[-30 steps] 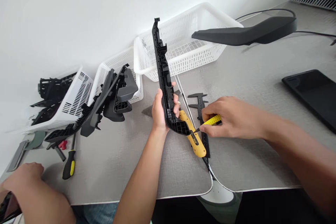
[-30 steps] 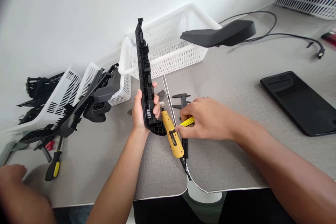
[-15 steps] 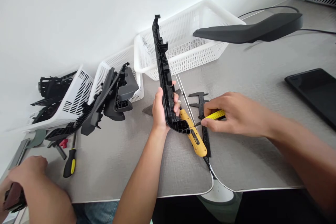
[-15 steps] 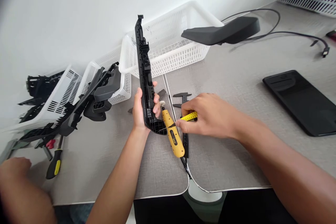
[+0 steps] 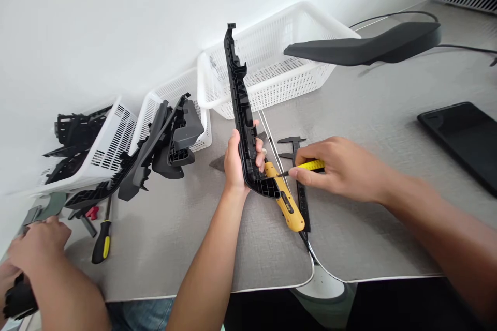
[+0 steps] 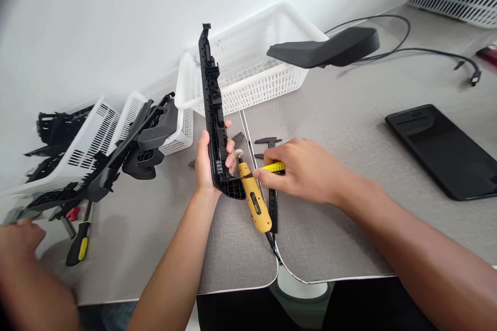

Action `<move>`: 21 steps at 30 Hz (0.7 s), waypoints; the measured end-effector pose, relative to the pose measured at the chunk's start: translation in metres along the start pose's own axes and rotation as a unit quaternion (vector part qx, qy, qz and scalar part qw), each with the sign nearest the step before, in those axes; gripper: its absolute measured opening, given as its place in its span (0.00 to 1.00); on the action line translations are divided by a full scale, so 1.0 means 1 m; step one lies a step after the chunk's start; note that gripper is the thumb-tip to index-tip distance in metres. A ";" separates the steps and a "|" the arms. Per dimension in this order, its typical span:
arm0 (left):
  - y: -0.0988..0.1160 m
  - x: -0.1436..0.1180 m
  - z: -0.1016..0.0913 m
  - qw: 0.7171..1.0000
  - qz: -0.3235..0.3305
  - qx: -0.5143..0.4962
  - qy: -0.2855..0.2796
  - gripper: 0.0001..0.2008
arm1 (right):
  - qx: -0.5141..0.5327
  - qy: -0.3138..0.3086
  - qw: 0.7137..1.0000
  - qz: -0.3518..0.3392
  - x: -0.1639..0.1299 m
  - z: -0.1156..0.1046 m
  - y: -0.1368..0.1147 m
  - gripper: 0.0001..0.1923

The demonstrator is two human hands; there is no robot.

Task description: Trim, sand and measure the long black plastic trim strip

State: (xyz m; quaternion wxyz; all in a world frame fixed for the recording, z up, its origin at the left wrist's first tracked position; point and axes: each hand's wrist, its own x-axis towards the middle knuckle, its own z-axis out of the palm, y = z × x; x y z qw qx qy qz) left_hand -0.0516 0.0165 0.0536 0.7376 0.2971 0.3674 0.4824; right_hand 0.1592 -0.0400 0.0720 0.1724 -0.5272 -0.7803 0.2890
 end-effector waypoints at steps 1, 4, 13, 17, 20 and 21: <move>0.000 0.000 0.000 1.000 0.000 -0.001 -0.002 0.23 | -0.001 0.007 1.000 0.011 0.000 0.000 0.000 0.24; 0.000 0.000 -0.001 1.000 -0.002 0.000 -0.006 0.23 | 0.006 0.010 1.000 0.012 0.000 -0.001 0.002 0.26; -0.003 0.002 -0.004 1.000 0.005 -0.001 -0.017 0.23 | -0.004 -0.001 1.000 0.010 0.002 0.001 0.003 0.28; -0.001 0.001 -0.003 1.000 0.004 0.000 -0.014 0.23 | -0.014 -0.001 1.000 0.028 0.002 -0.005 0.004 0.29; 0.000 0.000 -0.001 1.000 -0.004 0.003 0.000 0.24 | -0.003 -0.005 1.000 0.019 0.001 -0.007 0.003 0.30; 0.000 -0.001 -0.001 1.000 -0.006 0.001 0.003 0.24 | 0.002 -0.008 1.000 0.011 0.001 -0.007 0.003 0.31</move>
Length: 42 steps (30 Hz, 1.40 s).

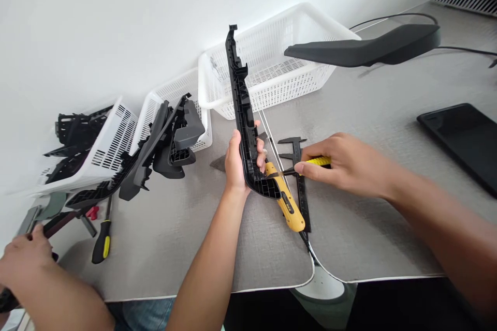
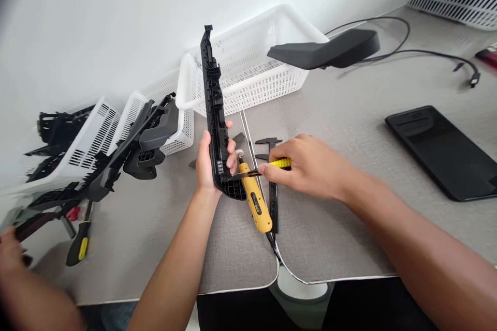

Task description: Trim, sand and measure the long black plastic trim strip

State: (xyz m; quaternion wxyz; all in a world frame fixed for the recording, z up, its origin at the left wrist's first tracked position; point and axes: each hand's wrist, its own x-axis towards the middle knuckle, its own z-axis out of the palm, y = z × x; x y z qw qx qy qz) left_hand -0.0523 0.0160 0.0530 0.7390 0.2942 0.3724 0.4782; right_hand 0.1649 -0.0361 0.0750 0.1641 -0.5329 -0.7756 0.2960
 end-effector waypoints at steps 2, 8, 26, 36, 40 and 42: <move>0.000 0.000 0.000 1.000 -0.002 -0.005 0.000 0.24 | 0.002 -0.002 1.000 -0.012 0.000 0.001 0.000 0.31; -0.001 0.001 -0.001 1.000 0.005 0.004 -0.007 0.24 | -0.007 -0.006 1.000 0.006 0.001 0.003 0.001 0.30; 0.002 0.002 -0.001 0.999 -0.005 -0.031 -0.012 0.24 | -0.001 0.022 1.000 0.002 -0.001 0.004 0.000 0.24; -0.010 0.002 -0.006 0.997 0.036 0.044 -0.045 0.29 | 0.081 0.061 0.994 -0.044 0.000 0.010 -0.006 0.22; -0.010 -0.001 -0.004 0.994 0.069 0.061 -0.059 0.33 | 0.156 0.150 0.976 -0.004 -0.002 0.005 -0.007 0.24; -0.010 -0.003 -0.002 0.991 0.086 0.076 -0.071 0.34 | 0.183 0.200 0.962 0.016 -0.002 0.004 -0.006 0.25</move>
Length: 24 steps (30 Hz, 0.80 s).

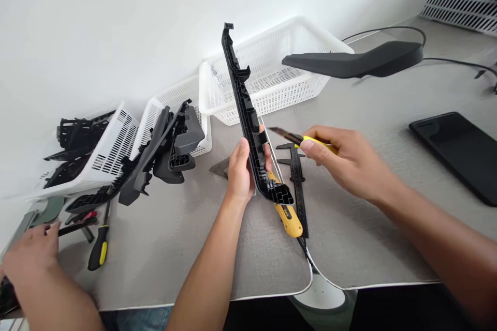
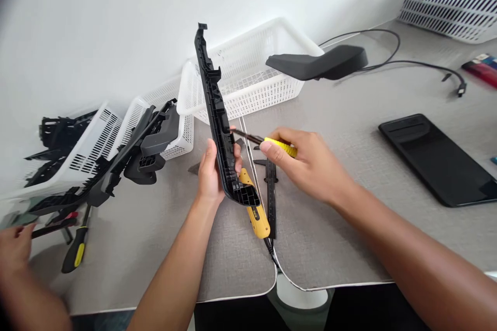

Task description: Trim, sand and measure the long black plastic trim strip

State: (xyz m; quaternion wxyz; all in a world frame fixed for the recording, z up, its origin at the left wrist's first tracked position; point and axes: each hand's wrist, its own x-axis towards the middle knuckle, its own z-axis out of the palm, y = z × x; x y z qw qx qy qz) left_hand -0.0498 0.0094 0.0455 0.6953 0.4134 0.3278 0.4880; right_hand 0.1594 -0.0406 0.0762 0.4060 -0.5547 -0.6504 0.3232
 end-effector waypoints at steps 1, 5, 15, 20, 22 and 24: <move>0.000 -0.001 0.001 1.000 0.008 0.008 -0.009 0.34 | 0.009 0.020 1.000 0.007 0.000 0.000 0.001 0.24; 0.001 -0.006 0.006 0.996 0.065 0.046 -0.042 0.33 | 0.041 0.079 0.995 0.040 0.002 0.001 0.004 0.24; -0.009 -0.014 0.014 0.950 0.277 0.143 0.020 0.25 | 0.076 0.121 0.986 0.086 0.011 0.002 0.015 0.21; -0.017 -0.022 0.019 0.919 0.338 0.203 0.022 0.21 | 0.122 0.011 0.986 0.111 0.014 0.008 0.020 0.24; -0.020 -0.023 0.020 0.907 0.343 0.243 0.006 0.24 | 0.138 -0.005 0.984 0.110 0.014 0.010 0.021 0.24; -0.023 -0.023 0.021 0.897 0.338 0.284 -0.025 0.27 | 0.141 -0.006 0.985 0.095 0.015 0.010 0.022 0.22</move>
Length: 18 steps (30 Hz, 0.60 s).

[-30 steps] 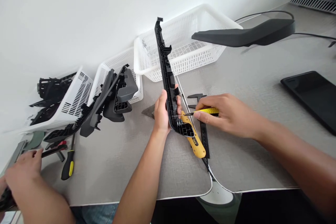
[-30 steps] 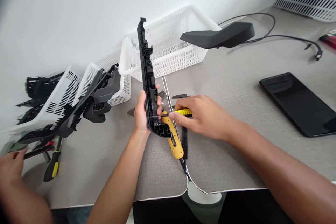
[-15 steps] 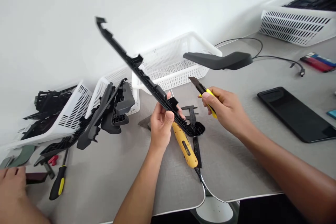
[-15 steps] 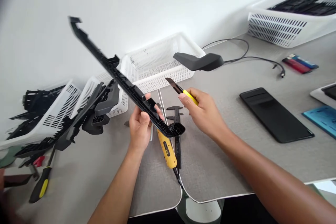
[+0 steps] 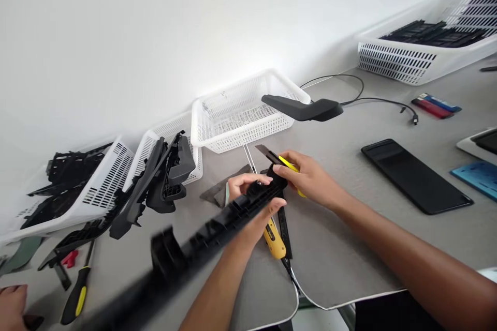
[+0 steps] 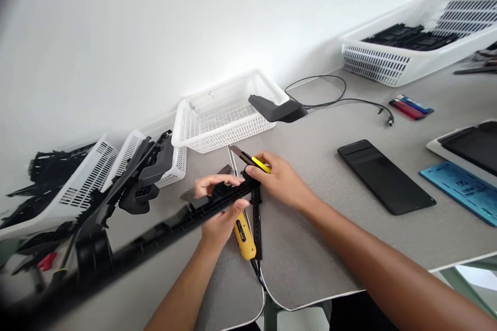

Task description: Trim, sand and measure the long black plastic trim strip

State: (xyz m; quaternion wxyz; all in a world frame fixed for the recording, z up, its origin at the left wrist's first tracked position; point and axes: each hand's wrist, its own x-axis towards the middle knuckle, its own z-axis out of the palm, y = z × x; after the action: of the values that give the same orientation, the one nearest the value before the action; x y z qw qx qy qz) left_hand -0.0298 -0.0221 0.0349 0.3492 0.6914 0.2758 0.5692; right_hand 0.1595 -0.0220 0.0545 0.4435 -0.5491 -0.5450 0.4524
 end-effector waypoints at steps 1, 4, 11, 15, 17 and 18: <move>-0.002 -0.001 0.001 1.000 0.006 0.011 -0.021 0.28 | -0.001 0.001 1.000 -0.012 0.000 0.000 0.000 0.20; -0.009 -0.004 0.003 0.996 0.038 0.043 -0.066 0.27 | -0.002 0.001 0.999 -0.046 0.000 0.000 -0.002 0.18; -0.013 -0.007 0.005 0.988 0.040 0.118 -0.086 0.28 | 0.045 -0.030 0.996 -0.069 -0.005 0.000 -0.007 0.18; -0.011 -0.004 0.004 0.990 0.069 0.118 -0.019 0.29 | 0.019 0.007 0.998 -0.067 -0.005 -0.007 -0.009 0.20; -0.010 -0.001 0.001 0.991 0.076 0.114 -0.006 0.28 | -0.054 0.027 0.996 -0.068 -0.004 -0.013 -0.011 0.22; -0.011 0.000 -0.001 0.991 0.078 0.112 -0.004 0.29 | -0.098 0.034 0.992 -0.070 -0.003 -0.016 -0.012 0.23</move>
State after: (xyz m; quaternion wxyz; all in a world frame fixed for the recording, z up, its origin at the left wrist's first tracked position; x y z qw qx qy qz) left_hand -0.0305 -0.0153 0.0264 0.2247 0.7478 0.2816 0.5576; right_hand 0.1731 -0.0251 0.0694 0.4370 -0.5654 -0.6082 0.3455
